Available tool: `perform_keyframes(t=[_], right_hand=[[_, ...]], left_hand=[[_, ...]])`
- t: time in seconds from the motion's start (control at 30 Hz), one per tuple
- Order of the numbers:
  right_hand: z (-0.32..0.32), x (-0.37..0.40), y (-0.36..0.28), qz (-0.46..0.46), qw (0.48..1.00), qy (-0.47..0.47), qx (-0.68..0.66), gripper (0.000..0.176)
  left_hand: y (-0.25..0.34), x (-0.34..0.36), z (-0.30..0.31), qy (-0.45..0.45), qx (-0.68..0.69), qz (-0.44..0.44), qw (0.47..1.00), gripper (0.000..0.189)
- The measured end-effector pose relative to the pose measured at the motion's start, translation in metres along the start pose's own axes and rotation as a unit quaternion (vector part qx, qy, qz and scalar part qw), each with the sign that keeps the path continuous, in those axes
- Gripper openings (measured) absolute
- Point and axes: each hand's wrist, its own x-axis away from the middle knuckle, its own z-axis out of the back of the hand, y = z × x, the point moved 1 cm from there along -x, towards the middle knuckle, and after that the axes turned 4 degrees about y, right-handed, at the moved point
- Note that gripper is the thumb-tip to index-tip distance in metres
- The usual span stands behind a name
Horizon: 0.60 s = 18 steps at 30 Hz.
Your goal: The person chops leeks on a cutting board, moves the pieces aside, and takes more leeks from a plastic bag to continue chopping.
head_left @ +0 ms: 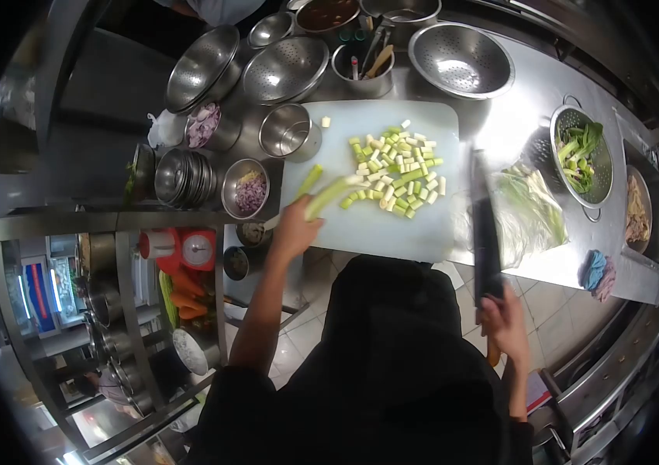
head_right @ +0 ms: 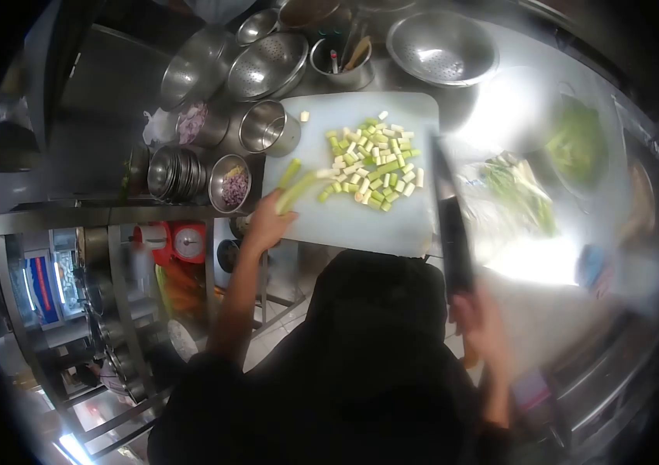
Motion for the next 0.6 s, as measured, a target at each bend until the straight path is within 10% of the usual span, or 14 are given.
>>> perform_keyframes(t=[0.13,0.33,0.53,0.6], right_hand=[[-0.064,-0.038,0.002,0.139,0.965,-0.016,0.223,0.041],[-0.144,-0.072,-0.023,0.032,0.937,-0.136,0.319,0.046],[-0.159,-0.073,0.018,0.226,0.888,0.043,0.398,0.045],[-0.160,-0.074,0.016,0.143,0.924,0.051,0.352,0.043]], left_hand=[[-0.068,-0.001,0.013,0.115,0.018,0.027,0.993,0.030],[-0.084,-0.024,0.008,0.095,-0.116,-0.026,0.988,0.038],[-0.071,-0.012,-0.008,0.053,-0.048,-0.126,0.990,0.039],[-0.062,-0.004,-0.022,0.035,-0.072,-0.147,0.986,0.045]])
